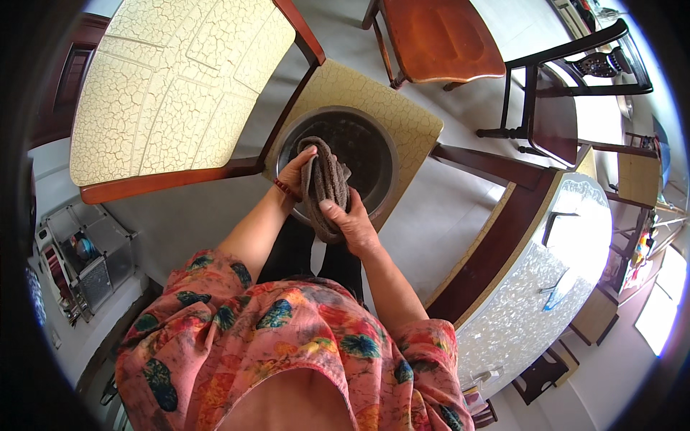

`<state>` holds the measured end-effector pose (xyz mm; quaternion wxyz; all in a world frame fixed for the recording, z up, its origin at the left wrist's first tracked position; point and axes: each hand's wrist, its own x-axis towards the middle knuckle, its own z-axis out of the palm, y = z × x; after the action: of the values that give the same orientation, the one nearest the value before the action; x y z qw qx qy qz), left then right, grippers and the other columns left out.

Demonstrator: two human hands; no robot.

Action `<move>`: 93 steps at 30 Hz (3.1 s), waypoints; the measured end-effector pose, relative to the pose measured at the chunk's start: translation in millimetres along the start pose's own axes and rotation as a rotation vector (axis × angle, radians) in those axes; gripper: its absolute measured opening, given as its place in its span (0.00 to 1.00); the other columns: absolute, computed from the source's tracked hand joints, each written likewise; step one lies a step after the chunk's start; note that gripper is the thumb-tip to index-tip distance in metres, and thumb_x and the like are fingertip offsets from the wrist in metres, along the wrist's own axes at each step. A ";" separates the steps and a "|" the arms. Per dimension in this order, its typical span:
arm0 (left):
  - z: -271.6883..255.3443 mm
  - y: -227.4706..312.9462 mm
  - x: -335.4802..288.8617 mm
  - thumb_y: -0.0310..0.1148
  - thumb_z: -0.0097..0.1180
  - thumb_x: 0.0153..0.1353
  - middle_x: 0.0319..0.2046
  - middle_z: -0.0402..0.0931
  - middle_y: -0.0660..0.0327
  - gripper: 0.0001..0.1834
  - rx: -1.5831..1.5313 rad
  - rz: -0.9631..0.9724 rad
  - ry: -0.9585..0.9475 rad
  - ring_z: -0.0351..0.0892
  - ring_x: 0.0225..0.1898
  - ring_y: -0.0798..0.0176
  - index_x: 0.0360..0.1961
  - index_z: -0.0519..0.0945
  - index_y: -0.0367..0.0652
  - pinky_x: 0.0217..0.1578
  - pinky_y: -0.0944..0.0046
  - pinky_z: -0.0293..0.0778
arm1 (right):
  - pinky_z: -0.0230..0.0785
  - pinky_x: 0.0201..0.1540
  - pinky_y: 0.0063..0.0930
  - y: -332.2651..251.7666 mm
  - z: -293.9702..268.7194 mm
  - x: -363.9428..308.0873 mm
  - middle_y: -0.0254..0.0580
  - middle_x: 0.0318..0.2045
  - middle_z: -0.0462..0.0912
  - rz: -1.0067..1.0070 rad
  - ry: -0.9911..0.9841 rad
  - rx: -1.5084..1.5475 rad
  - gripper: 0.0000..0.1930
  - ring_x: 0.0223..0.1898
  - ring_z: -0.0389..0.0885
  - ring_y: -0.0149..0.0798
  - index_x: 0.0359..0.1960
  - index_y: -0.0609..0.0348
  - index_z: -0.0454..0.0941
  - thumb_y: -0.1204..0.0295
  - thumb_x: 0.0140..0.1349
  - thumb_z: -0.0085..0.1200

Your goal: The person wrings out a cloth in a metal bowl of water, then walks around the room and wipes the tiled floor with the cloth. The person also moves a wooden chair to clean underneath it before returning it to its original position.

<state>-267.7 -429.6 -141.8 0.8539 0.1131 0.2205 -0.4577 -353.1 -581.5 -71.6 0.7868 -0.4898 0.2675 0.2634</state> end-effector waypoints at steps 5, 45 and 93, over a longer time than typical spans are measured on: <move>2.2 2.4 18.4 0.37 0.56 0.55 0.34 0.78 0.55 0.14 0.267 0.043 0.229 0.79 0.36 0.57 0.39 0.76 0.39 0.41 0.56 0.76 | 0.62 0.55 0.31 -6.0 1.7 10.8 0.57 0.50 0.70 -0.154 0.067 -0.812 0.49 0.53 0.70 0.46 0.57 0.73 0.53 0.54 0.41 0.69; 14.5 -5.3 13.7 0.62 0.53 0.50 0.50 0.70 0.55 0.45 0.269 0.169 -0.314 0.71 0.51 0.54 0.61 0.57 0.45 0.52 0.52 0.68 | 0.65 0.32 0.31 -8.6 3.7 -11.1 0.49 0.38 0.70 0.384 -0.357 1.369 0.35 0.35 0.70 0.40 0.50 0.71 0.63 0.47 0.54 0.47; 15.9 15.9 -9.3 0.67 0.39 0.56 0.60 0.60 0.54 0.41 0.110 -0.072 0.143 0.58 0.61 0.48 0.63 0.58 0.50 0.58 0.38 0.54 | 0.65 0.49 0.26 -41.6 -51.1 37.4 0.46 0.39 0.80 -0.015 -0.167 -0.363 0.32 0.43 0.75 0.34 0.48 0.67 0.74 0.49 0.52 0.57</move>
<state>-254.6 -420.2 -123.5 0.8114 0.1843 0.2596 -0.4902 -306.4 -638.3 -90.0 0.7069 -0.6023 0.1457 0.3411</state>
